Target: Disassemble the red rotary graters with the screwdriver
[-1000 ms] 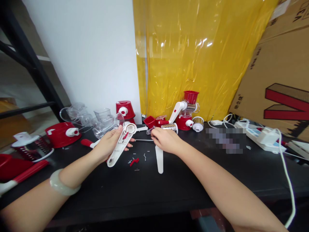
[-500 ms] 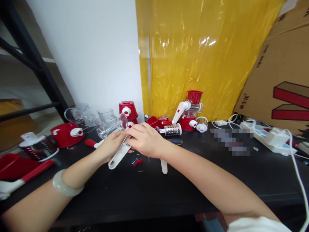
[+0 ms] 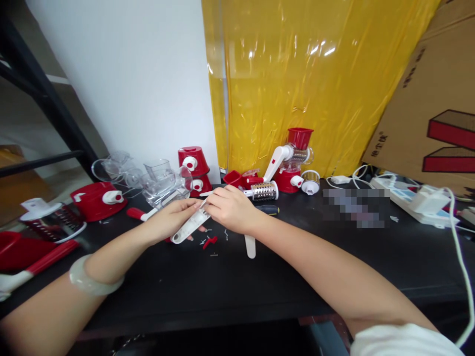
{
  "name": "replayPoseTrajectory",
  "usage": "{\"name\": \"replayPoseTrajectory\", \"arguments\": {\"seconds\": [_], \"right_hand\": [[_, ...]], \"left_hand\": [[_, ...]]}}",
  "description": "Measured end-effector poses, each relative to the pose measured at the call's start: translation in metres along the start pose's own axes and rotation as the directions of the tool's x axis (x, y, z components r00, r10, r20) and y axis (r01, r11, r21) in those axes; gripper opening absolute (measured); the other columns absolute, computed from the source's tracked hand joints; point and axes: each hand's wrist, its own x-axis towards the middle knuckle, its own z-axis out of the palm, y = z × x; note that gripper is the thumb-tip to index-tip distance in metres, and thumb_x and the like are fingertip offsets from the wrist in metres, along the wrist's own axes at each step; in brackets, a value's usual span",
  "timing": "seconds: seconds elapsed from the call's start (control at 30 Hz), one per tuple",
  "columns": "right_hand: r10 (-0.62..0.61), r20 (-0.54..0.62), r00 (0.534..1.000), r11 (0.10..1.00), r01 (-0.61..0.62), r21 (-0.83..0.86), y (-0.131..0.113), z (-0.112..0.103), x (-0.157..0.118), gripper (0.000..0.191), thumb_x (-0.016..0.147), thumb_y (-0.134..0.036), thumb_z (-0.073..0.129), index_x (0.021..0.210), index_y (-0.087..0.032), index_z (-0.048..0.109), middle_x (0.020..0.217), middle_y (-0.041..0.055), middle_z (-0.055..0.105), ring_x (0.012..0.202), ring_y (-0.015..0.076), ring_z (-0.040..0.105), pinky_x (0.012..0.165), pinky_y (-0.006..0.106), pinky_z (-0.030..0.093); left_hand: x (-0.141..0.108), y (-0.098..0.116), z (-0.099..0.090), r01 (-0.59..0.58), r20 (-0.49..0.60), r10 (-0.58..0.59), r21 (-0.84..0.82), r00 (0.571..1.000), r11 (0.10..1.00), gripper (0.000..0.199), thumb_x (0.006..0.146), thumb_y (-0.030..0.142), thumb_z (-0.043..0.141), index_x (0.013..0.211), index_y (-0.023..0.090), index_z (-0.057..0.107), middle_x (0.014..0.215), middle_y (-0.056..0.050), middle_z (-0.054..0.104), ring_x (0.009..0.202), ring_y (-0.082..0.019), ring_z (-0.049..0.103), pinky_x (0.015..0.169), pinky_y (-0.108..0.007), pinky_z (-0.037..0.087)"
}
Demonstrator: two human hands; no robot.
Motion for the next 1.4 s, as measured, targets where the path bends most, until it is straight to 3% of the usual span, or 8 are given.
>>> {"name": "replayPoseTrajectory", "arguments": {"seconds": [0.13, 0.23, 0.9, 1.2, 1.4], "right_hand": [[0.060, -0.001, 0.998, 0.996, -0.060, 0.062, 0.0001, 0.0031, -0.0021, 0.020, 0.095, -0.025, 0.052, 0.090, -0.017, 0.069, 0.088, 0.0065, 0.068, 0.085, 0.0195, 0.050, 0.070, 0.034, 0.038], [0.077, -0.019, 0.997, 0.992, -0.074, 0.099, -0.0005, 0.0045, -0.0022, 0.021, 0.095, -0.025, 0.052, 0.089, -0.017, 0.070, 0.088, 0.0064, 0.069, 0.085, 0.0200, 0.050, 0.070, 0.034, 0.041], [0.085, -0.018, 0.996, 0.988, -0.082, 0.132, -0.0002, 0.0083, -0.0066, 0.016, 0.092, -0.024, 0.055, 0.090, -0.018, 0.070, 0.089, 0.0063, 0.069, 0.081, 0.0182, 0.050, 0.068, 0.031, 0.044], [0.082, -0.039, 0.996, 0.975, -0.072, 0.212, -0.0009, 0.0038, -0.0058, 0.018, 0.092, -0.022, 0.055, 0.098, -0.017, 0.071, 0.093, 0.0076, 0.069, 0.085, 0.0189, 0.053, 0.073, 0.033, 0.047], [0.104, -0.004, 0.995, 0.987, -0.103, 0.121, -0.0073, 0.0036, -0.0044, 0.024, 0.092, -0.036, 0.058, 0.096, -0.016, 0.070, 0.089, 0.0083, 0.066, 0.082, 0.0197, 0.052, 0.071, 0.035, 0.044]], "left_hand": [[0.0004, -0.0002, -0.0017, -0.070, -0.048, 0.084, 0.255, 0.995, 0.964, 0.034, 0.088, 0.047, 0.054, 0.100, 0.017, 0.064, 0.059, -0.002, 0.070, 0.040, -0.014, 0.058, 0.035, -0.020, 0.041], [0.0015, -0.0026, -0.0027, -0.077, -0.054, 0.098, 0.305, 0.994, 0.949, 0.036, 0.089, 0.046, 0.051, 0.104, 0.017, 0.065, 0.061, -0.002, 0.071, 0.039, -0.014, 0.057, 0.036, -0.021, 0.043], [-0.0018, -0.0002, -0.0015, -0.122, -0.043, 0.148, 0.373, 0.988, 0.920, 0.039, 0.087, 0.049, 0.051, 0.095, 0.017, 0.071, 0.063, -0.002, 0.072, 0.041, -0.014, 0.059, 0.037, -0.022, 0.044], [-0.0012, 0.0018, -0.0013, -0.096, -0.083, 0.126, 0.299, 0.989, 0.949, 0.035, 0.087, 0.044, 0.053, 0.100, 0.017, 0.071, 0.061, -0.002, 0.071, 0.041, -0.014, 0.057, 0.037, -0.022, 0.046], [0.0014, -0.0073, -0.0010, -0.135, -0.060, 0.156, 0.265, 0.986, 0.955, 0.037, 0.086, 0.049, 0.056, 0.099, 0.019, 0.070, 0.065, -0.001, 0.071, 0.046, -0.015, 0.060, 0.040, -0.024, 0.051]]}}
